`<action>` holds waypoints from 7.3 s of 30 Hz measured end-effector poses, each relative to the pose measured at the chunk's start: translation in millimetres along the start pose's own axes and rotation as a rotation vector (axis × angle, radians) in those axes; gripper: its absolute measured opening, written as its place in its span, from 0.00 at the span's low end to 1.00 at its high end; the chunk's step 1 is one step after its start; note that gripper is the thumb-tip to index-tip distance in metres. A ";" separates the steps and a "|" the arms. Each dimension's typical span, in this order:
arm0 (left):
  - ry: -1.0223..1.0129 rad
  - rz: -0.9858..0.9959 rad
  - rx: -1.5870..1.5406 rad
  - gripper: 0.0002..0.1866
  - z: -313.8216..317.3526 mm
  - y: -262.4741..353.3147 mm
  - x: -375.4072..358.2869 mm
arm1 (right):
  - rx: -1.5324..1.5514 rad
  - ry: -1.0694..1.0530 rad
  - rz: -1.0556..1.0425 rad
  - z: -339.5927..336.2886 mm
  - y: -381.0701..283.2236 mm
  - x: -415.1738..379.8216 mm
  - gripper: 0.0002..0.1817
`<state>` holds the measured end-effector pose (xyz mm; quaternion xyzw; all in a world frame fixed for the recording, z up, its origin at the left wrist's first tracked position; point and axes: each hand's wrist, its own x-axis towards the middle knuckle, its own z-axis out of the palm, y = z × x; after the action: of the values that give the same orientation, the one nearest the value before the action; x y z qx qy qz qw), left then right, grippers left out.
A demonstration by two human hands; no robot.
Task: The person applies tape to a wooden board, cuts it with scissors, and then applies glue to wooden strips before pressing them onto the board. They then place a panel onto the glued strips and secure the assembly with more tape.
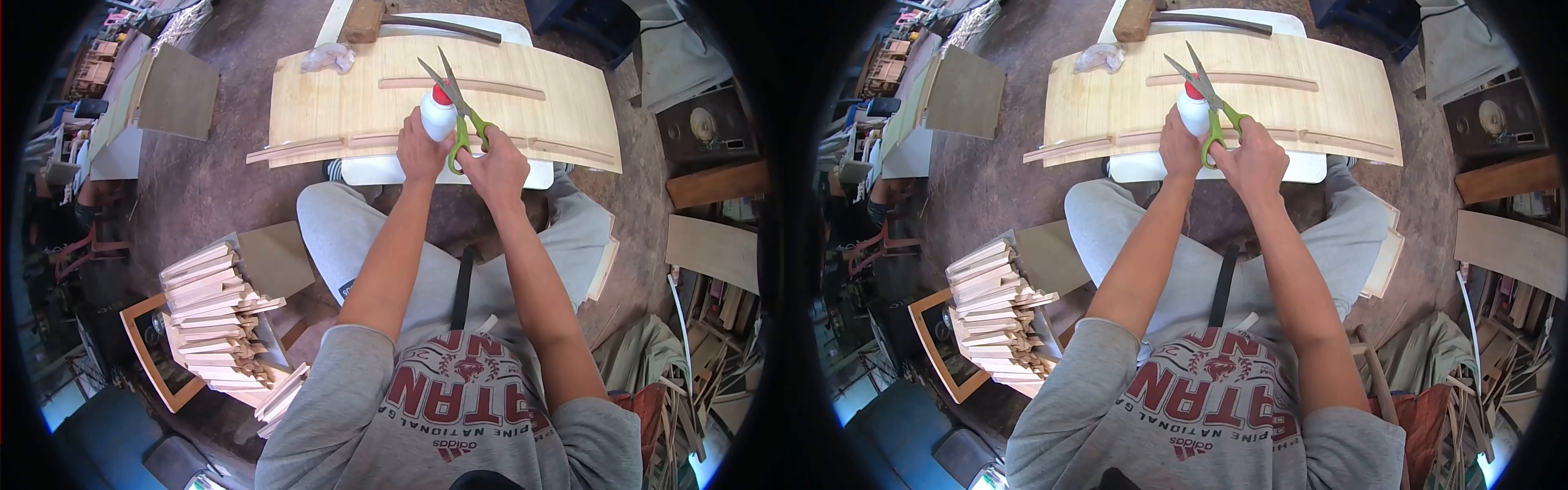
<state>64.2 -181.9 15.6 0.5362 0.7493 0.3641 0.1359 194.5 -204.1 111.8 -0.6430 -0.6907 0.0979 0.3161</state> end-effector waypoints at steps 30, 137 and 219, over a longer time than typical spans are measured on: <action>-0.029 -0.046 -0.033 0.43 -2.2 3.6 3.6 | 0.115 -0.118 0.177 -1.5 17.1 21.2 0.28; -0.038 -0.033 -0.010 0.42 -2.1 3.5 7.7 | 0.062 -0.080 0.009 -13.5 -4.7 0.7 0.25; -0.160 0.156 0.296 0.32 -87.4 -106.9 4.1 | 1.480 -0.705 0.375 69.1 -5.3 95.0 0.36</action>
<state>-64.7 -230.3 3.5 0.6340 0.7377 0.2157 0.0859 153.8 -95.9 90.3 -0.3055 -0.3884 0.7716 0.4005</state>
